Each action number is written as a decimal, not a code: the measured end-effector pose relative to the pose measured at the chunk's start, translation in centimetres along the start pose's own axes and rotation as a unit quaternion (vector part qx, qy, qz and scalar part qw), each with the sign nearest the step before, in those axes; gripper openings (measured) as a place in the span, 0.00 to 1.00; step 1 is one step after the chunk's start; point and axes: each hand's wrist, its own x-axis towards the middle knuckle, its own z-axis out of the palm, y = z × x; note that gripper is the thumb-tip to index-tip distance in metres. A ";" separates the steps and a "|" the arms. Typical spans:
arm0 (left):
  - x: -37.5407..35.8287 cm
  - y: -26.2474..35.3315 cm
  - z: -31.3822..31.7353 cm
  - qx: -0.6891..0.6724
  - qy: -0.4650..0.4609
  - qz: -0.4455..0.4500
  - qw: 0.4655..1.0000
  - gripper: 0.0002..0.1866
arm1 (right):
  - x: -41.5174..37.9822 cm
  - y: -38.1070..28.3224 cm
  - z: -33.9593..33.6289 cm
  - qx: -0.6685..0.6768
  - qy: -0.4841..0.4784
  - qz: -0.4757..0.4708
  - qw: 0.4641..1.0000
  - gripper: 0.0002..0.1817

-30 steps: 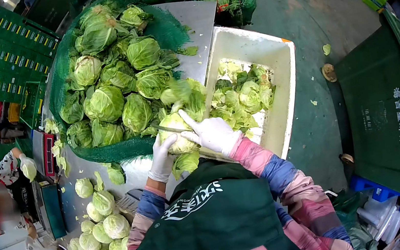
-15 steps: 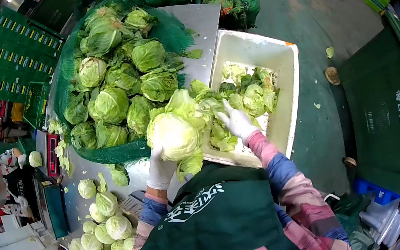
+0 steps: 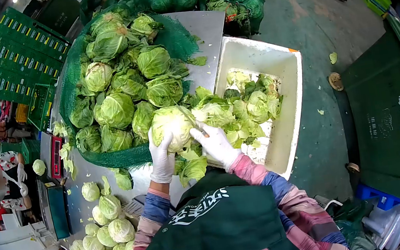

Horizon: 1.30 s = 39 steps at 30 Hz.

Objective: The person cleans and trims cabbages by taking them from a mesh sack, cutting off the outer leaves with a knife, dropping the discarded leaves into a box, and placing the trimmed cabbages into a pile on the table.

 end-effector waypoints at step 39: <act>-0.5 0.4 -3.0 0.089 -0.087 -0.151 0.981 0.27 | 0.6 -5.6 -2.9 -0.532 -0.113 -0.306 0.782 0.34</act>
